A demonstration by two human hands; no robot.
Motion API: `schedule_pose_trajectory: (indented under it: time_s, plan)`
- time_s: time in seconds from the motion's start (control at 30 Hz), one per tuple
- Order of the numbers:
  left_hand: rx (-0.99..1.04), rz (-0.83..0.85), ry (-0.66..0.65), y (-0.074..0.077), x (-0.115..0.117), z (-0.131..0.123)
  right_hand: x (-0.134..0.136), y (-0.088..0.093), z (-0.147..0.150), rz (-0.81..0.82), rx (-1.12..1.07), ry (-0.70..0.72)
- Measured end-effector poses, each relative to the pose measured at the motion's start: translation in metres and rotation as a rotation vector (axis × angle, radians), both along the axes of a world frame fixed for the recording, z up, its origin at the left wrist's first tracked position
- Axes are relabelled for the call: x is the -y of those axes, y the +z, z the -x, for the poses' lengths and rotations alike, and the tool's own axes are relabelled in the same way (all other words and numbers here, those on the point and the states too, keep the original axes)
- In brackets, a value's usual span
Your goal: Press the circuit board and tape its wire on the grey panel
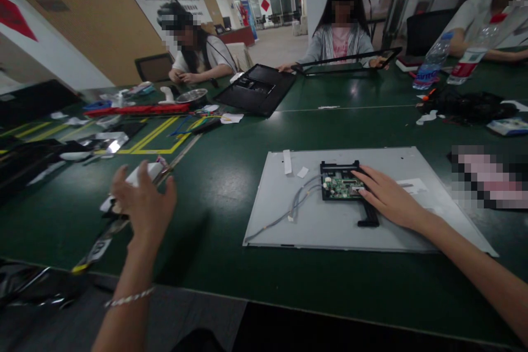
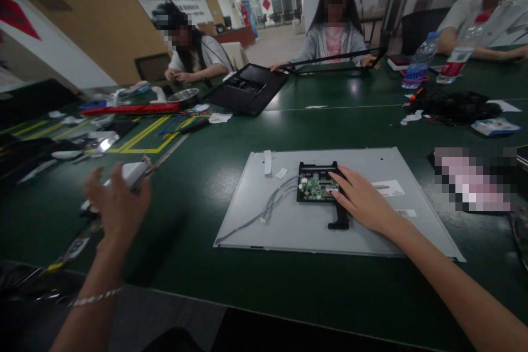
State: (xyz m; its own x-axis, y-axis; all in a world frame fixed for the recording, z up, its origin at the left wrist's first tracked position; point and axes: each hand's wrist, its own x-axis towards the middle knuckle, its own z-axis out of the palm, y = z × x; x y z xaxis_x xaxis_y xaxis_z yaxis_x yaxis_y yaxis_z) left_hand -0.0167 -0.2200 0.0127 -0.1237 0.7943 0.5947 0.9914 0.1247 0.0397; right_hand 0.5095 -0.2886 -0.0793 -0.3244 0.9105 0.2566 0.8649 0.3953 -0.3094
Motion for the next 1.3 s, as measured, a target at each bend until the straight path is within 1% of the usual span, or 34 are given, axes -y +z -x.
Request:
schedule_pose_trajectory:
  time_s: [0.03,0.07,0.17,0.23,0.27,0.33,0.43,0.5,0.6,0.77,0.93,1.03,1.13,1.2,1.3]
  plan:
    - [-0.017,-0.045,-0.104,0.005,-0.006,-0.019,0.0,0.0,0.0,0.0,-0.004,-0.002]
    - [-0.035,-0.024,-0.241,0.01,-0.012,-0.04,0.0,0.0,0.0,-0.001,-0.009,-0.004]
    - [-0.144,0.2,-0.725,0.017,-0.026,-0.105,0.0,-0.001,-0.001,0.003,-0.022,-0.003]
    - [-0.248,0.387,-0.988,0.017,-0.032,-0.143,0.0,0.0,-0.001,0.009,-0.024,-0.006]
    - [-0.261,0.437,-1.073,0.015,-0.036,-0.16,0.0,0.0,-0.001,0.012,-0.023,-0.006]
    - [-0.247,0.489,-1.167,0.009,-0.044,-0.184,0.0,0.0,-0.001,0.014,-0.018,-0.002]
    - [-0.189,0.533,-1.231,-0.003,-0.057,-0.202,0.0,0.001,-0.002,0.018,-0.011,0.0]
    - [-0.148,0.554,-1.258,-0.011,-0.064,-0.206,0.0,0.002,-0.002,0.018,-0.014,0.0]
    - [-0.091,0.559,-1.278,-0.022,-0.067,-0.206,0.001,0.002,-0.003,0.009,-0.029,0.011]
    - [-0.05,0.512,-1.257,-0.036,-0.066,-0.206,0.003,0.004,-0.003,0.013,-0.043,0.007]
    - [-0.12,0.451,-1.201,-0.045,-0.065,-0.211,0.002,0.003,-0.003,0.004,-0.025,0.018]
    - [-0.15,0.388,-1.143,-0.046,-0.063,-0.218,0.002,0.003,-0.003,0.009,-0.022,0.009]
    - [-0.184,0.312,-1.133,-0.04,-0.063,-0.236,0.003,0.004,-0.004,0.009,-0.04,0.005]
    - [-0.221,0.279,-1.142,-0.034,-0.063,-0.257,0.003,0.004,-0.004,0.004,-0.061,0.009]
    - [-0.288,0.256,-1.146,-0.027,-0.061,-0.298,0.002,0.004,-0.004,-0.004,-0.1,0.012]
